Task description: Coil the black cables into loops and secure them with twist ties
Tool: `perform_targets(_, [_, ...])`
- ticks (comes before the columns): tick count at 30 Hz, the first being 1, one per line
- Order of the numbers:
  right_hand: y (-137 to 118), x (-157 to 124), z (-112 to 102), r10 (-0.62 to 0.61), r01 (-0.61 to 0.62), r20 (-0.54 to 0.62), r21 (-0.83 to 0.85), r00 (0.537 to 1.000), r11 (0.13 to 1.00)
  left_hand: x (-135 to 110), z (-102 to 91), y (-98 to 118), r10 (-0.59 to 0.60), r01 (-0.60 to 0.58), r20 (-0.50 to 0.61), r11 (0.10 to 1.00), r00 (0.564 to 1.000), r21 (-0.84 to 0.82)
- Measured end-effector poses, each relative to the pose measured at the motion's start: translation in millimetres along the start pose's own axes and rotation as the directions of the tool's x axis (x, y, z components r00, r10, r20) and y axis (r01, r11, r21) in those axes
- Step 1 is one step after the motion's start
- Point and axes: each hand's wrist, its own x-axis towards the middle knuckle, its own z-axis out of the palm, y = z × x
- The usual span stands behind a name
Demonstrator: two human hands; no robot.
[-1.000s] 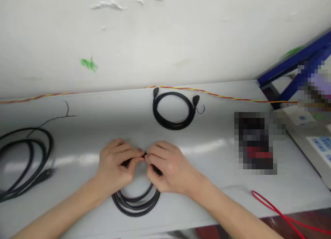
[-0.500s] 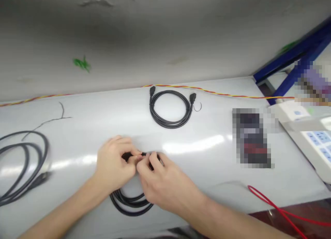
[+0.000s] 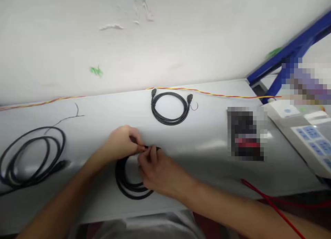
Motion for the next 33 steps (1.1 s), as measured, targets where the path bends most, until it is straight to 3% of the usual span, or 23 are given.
perform_targets(3, [6,-4,0,0.05,-0.051,0.017,0.064,0.999,0.997,-7,-18.4,-11,0.182,-0.162,0.101,0.971,0.978,-0.177])
perform_targets(5, [9,-5,0,0.12,-0.125,0.05,0.11,0.992,0.986,-14,-27.8,-19,0.264,-0.254,0.025,0.946,0.964,-0.204])
perform_targets(8, [14,-2,-2,0.247,-0.266,0.115,0.205,0.962,0.942,-28,-32.1,-29,0.289,-0.313,-0.163,0.938,0.944,-0.149])
perform_targets(12, [22,3,-4,0.378,-0.418,0.179,0.356,0.908,0.836,-49,-21.0,-41,0.33,-0.359,-0.298,0.932,0.896,-0.044])
perform_targets(18, [27,7,0,0.47,-0.514,0.214,0.439,0.856,0.737,-61,1.0,-55,0.496,-0.45,-0.275,0.867,0.824,0.215])
perform_targets(23, [27,19,7,0.398,-0.455,0.22,0.437,0.891,0.776,-54,8.4,-61,0.61,-0.524,-0.265,0.785,0.747,0.331])
perform_targets(29, [33,39,17,0.22,-0.282,0.186,0.45,0.958,0.848,-52,8.5,-60,0.652,-0.549,-0.204,0.738,0.73,0.392])
perform_targets(33, [39,49,16,0.099,-0.157,0.176,0.354,0.979,0.922,-52,10.1,-61,0.671,-0.55,-0.199,0.714,0.714,0.432])
